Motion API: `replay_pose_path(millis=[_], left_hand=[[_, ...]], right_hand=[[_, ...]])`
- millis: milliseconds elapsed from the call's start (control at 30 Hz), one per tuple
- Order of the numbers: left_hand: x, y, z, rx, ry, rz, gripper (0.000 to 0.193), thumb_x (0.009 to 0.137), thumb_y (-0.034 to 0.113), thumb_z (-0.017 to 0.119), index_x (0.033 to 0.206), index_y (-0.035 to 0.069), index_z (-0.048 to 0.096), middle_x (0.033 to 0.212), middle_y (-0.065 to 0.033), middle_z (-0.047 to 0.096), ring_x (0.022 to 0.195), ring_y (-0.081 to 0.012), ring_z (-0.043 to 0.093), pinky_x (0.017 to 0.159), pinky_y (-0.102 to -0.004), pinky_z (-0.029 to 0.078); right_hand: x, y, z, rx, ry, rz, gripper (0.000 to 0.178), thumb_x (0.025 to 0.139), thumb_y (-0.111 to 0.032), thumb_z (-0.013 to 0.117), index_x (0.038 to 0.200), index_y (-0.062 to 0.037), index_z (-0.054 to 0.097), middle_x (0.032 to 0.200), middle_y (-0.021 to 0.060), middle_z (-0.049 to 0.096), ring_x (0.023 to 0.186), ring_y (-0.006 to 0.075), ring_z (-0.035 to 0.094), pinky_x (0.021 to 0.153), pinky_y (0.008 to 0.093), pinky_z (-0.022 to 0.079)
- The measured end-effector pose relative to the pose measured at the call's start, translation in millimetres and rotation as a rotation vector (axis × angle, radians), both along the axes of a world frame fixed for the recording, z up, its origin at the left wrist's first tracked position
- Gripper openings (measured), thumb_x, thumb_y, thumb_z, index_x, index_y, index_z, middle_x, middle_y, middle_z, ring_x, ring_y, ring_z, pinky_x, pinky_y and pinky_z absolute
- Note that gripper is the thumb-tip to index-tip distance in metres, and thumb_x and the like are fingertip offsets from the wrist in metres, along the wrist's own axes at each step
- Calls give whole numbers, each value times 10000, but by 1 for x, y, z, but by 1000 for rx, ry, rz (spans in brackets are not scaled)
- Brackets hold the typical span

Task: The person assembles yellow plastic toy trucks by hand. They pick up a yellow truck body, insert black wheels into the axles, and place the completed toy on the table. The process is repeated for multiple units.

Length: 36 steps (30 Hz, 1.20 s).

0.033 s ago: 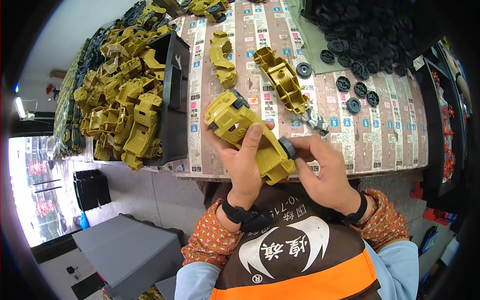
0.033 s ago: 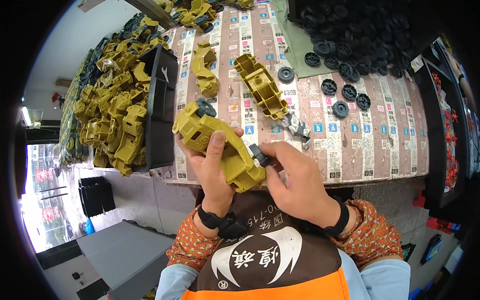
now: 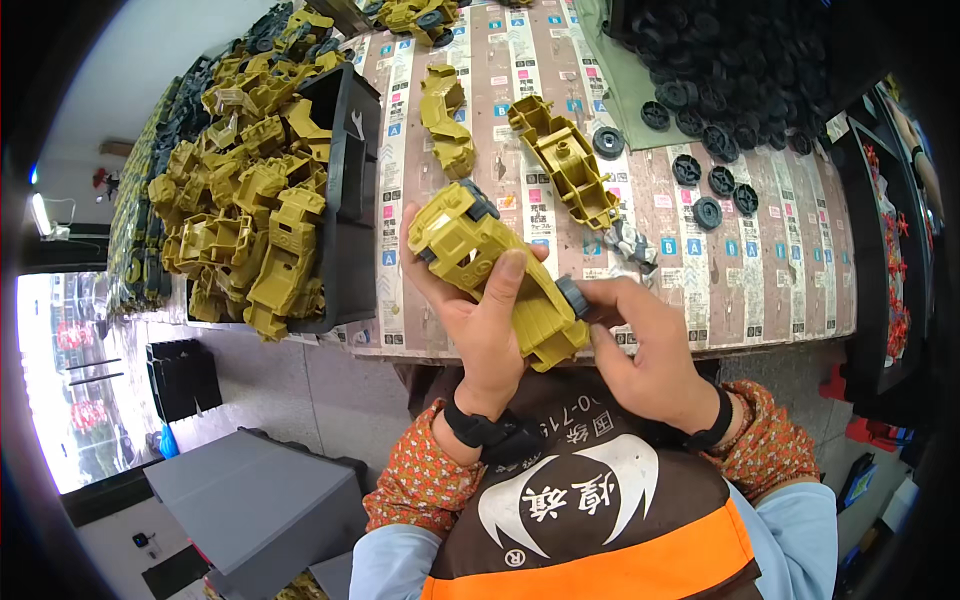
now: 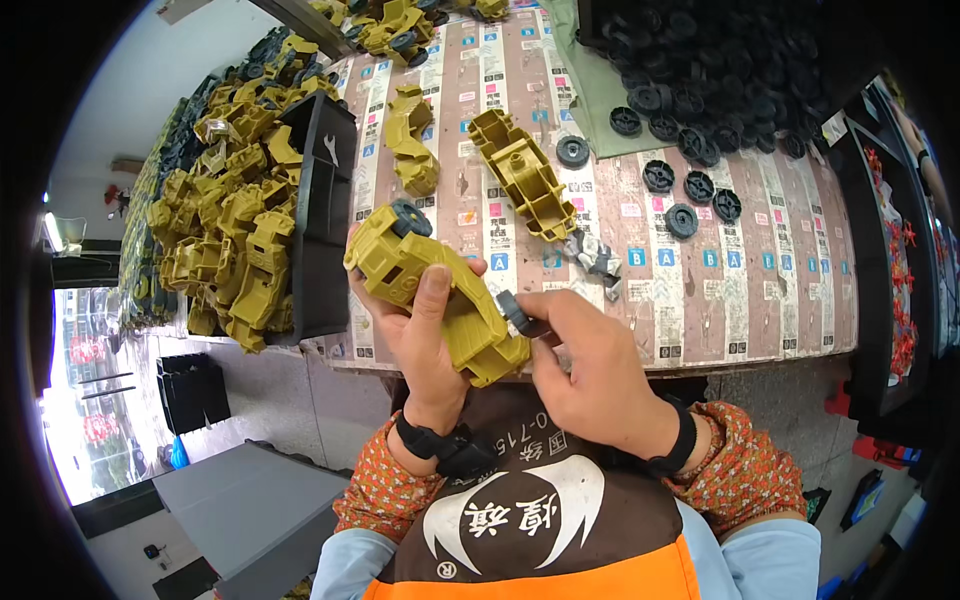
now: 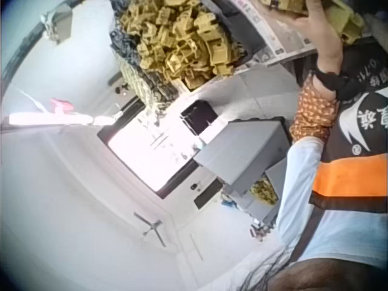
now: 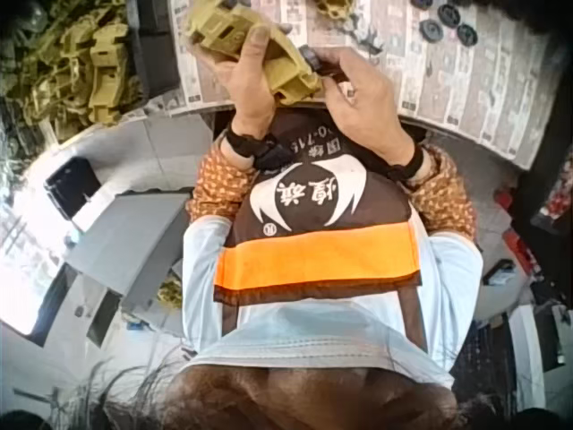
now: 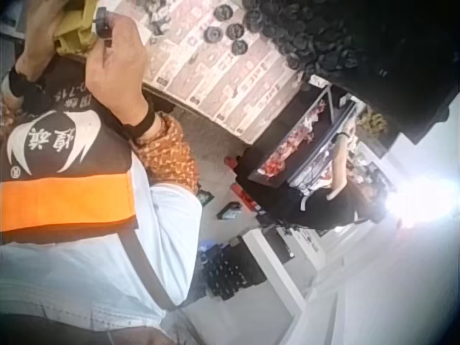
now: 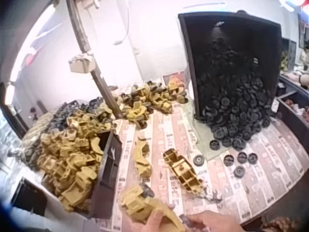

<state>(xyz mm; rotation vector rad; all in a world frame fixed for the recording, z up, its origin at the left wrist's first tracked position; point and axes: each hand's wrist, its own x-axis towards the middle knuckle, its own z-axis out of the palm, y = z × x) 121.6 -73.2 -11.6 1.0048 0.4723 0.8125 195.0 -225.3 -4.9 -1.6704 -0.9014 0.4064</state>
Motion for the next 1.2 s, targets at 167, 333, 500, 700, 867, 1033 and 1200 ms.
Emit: replay_pose_path(millis=[167,333,500,700,867,1033,1200], left_hand=[[-2,-6,5,-7,25,-42,929,904,-87,708,1601,205,167,1321,-93,508,1020,-226,655,891,-415,615],[-6,-8,8,-13,-15,23,933,887,-122,697,1593,202,181,1337,-81,487,1052,-213,629,913,-423,615],[0,11,14,-27,-54,55,872,954,-1,683,1596,200,127,1374,-106,462,1166,-228,590,1014,-423,542],[-9,51,29,-138,-190,-98,875,1018,246,651,1641,214,38,1504,-145,431,1399,-297,459,1138,-487,420],[-44,73,16,-135,-108,-59,653,1030,259,629,1581,187,286,1447,-111,493,1327,-258,514,1080,-428,449],[-65,73,-1,-196,10,-111,489,1043,205,588,1493,136,408,1329,-54,570,1242,-200,559,1026,-367,459],[-79,77,-12,-168,55,-31,435,1044,171,564,1458,130,437,1298,-33,573,1199,-166,568,993,-346,459]], right_hand=[[-3,-1,7,4,-89,25,364,729,79,552,1084,44,624,904,219,604,803,428,645,697,426,536],[0,6,21,-24,-32,108,356,700,14,590,1054,47,617,878,219,583,764,416,631,682,416,540],[16,28,42,-189,22,265,623,810,-220,813,1289,35,506,1091,180,594,922,310,663,780,379,562],[97,80,41,-4,1028,338,444,947,-183,662,1298,59,539,1235,163,656,1047,253,701,877,443,632],[202,168,41,259,863,171,318,988,-205,564,1195,31,621,1100,103,676,914,211,673,845,409,609],[344,256,55,266,469,14,305,977,-216,669,1203,-10,662,1104,73,690,972,199,665,872,379,568],[297,295,64,-83,-6,-21,624,944,-241,706,1432,77,485,994,57,654,794,116,614,688,269,537]])
